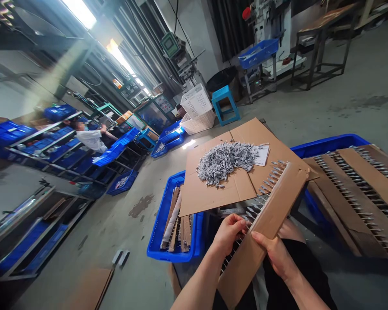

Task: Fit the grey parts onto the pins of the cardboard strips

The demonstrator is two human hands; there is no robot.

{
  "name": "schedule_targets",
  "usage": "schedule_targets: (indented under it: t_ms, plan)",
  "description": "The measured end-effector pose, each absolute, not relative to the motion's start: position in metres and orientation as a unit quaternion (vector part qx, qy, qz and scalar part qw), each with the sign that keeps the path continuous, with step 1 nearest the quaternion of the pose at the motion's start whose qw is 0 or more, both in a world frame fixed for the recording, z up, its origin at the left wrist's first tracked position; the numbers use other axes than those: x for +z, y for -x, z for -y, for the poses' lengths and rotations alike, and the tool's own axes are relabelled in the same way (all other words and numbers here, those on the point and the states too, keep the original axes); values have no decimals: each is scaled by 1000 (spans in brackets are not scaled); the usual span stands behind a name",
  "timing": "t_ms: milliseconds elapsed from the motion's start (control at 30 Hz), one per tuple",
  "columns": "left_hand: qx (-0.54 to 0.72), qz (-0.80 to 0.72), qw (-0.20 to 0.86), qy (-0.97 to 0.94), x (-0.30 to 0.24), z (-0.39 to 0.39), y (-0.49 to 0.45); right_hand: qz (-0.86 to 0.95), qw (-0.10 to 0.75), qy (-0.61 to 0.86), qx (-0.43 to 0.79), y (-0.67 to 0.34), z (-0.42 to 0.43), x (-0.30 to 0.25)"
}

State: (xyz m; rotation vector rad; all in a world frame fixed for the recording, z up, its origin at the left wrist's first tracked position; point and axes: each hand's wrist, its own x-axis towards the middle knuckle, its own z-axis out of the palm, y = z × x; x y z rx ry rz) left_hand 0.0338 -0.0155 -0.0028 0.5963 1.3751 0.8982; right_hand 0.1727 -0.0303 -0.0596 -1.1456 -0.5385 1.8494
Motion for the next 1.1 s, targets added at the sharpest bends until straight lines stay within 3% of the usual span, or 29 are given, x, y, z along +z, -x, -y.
schedule_targets:
  t_ms: [300, 400, 567, 667, 800, 900, 1100]
  plan:
    - [392, -617, 593, -339, -24, 11, -31, 193, 437, 454, 753, -178, 24, -59]
    - [389, -653, 487, -430, -19, -8, -12, 198, 432, 420, 773, -181, 23, -59]
    - [365, -701, 215, -574, 12, -63, 21, 197, 431, 391, 789, -184, 23, -61]
    - [284, -694, 160, -642, 16, -88, 29, 214, 427, 377, 793, -185, 22, -64]
    - [252, -691, 167, -657, 10, -93, 28, 236, 428, 347, 800, -188, 23, -60]
    - [297, -700, 194, -620, 11, -71, 21, 232, 410, 342, 813, -191, 25, -55]
    - [447, -618, 541, -354, 4, 5, -6, 250, 417, 351, 800, -195, 30, -58]
